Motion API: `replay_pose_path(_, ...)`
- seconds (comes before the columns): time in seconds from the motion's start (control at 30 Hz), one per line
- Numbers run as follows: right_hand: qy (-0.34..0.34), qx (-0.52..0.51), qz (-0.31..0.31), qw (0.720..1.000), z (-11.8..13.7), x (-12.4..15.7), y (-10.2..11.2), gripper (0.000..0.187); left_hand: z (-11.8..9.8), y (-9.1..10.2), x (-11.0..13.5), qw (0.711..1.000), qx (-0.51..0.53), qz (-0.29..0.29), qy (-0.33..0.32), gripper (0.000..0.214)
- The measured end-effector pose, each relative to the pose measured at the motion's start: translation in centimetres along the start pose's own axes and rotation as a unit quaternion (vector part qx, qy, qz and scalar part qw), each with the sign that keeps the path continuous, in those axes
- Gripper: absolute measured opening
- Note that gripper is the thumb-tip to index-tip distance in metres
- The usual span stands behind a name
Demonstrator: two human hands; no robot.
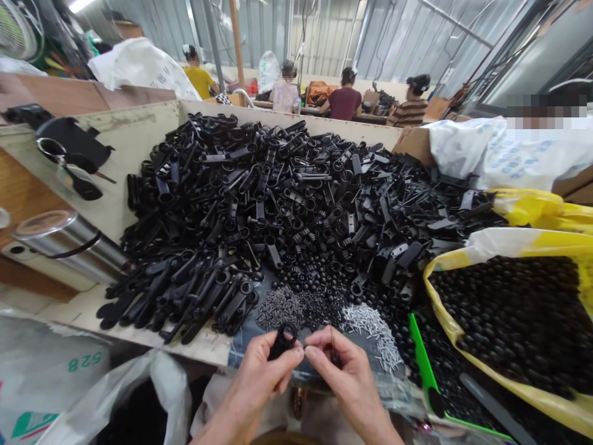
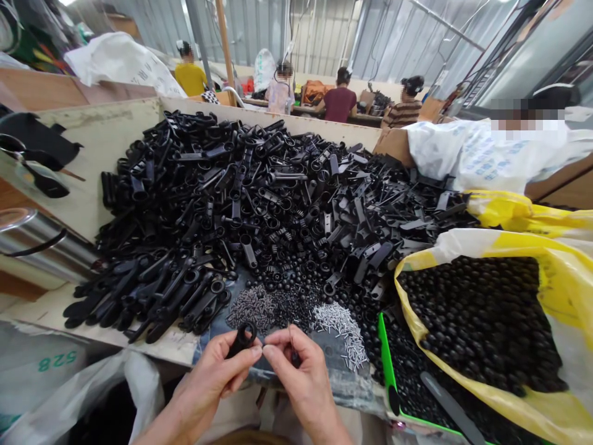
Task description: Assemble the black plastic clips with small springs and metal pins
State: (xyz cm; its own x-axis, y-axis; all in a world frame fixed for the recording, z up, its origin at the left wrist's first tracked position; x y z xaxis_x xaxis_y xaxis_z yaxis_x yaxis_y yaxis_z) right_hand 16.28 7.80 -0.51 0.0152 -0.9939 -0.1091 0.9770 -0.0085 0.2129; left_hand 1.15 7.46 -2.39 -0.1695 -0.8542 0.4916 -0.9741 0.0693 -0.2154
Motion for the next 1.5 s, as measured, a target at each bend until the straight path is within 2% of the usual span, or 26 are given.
replay_pose_path(0.13,0.064,0.024,-0.003,0.998,0.9,0.2,0.3,0.015,0.7,-0.1,-0.1,0.999,0.044,-0.008,0.016,0.036)
replay_pose_path(0.3,0.137,0.060,-0.008,0.989,2.0,0.9,0.5,0.012,2.4,-0.8,-0.1,0.988,0.125,-0.009,0.089,0.041)
replay_pose_path(0.43,0.142,0.094,-0.017,0.985,1.7,1.2,0.7,0.012,2.7,-1.4,0.1,0.982,0.149,0.003,0.114,0.040)
replay_pose_path(0.57,0.124,0.108,-0.030,0.986,1.3,1.2,1.3,0.012,1.9,-1.8,0.9,0.979,0.161,0.062,0.112,0.031)
replay_pose_path(0.63,0.121,0.106,-0.028,0.987,1.4,1.2,1.3,0.011,1.8,-1.7,1.3,0.978,0.161,0.081,0.101,0.035)
replay_pose_path(0.8,0.136,0.106,0.002,0.985,1.5,1.1,0.2,0.011,3.0,-0.7,1.4,0.989,0.123,0.062,0.056,0.051)
replay_pose_path(0.93,0.122,0.111,0.014,0.986,1.2,0.8,-0.8,0.012,3.8,-0.5,1.0,0.996,0.061,0.053,0.039,0.053)
replay_pose_path(1.03,0.099,0.117,0.017,0.988,1.0,0.6,-1.0,0.009,3.9,0.3,0.8,0.998,-0.044,0.034,0.021,0.057)
replay_pose_path(1.13,0.083,0.118,0.017,0.989,1.2,0.5,-1.1,0.011,3.6,1.4,0.8,0.986,-0.166,0.013,-0.028,0.061)
replay_pose_path(1.2,0.083,0.119,0.016,0.989,1.4,0.5,-1.3,0.016,3.7,1.9,0.8,0.977,-0.208,0.006,-0.043,0.064)
replay_pose_path(1.33,0.099,0.132,-0.001,0.986,1.4,0.9,-1.6,0.026,3.6,1.6,0.8,0.974,-0.223,0.018,-0.022,0.067)
replay_pose_path(1.5,0.110,0.154,-0.013,0.982,1.1,1.6,-2.1,0.026,3.7,1.3,0.8,0.984,-0.175,-0.020,-0.019,0.065)
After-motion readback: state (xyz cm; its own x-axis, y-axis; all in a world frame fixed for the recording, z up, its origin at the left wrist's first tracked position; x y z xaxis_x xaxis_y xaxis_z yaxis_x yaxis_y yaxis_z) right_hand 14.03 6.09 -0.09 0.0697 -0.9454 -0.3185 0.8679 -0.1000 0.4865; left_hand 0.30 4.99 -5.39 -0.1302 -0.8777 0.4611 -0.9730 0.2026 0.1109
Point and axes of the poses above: each hand's wrist, its own x-axis away from the middle knuckle, its own y-axis out of the back of the hand, z = x × y, the point moved 7 cm from there along -x, towards the middle knuckle, and after that the axes turned 1 degree about -y, right-handed, at the moved point
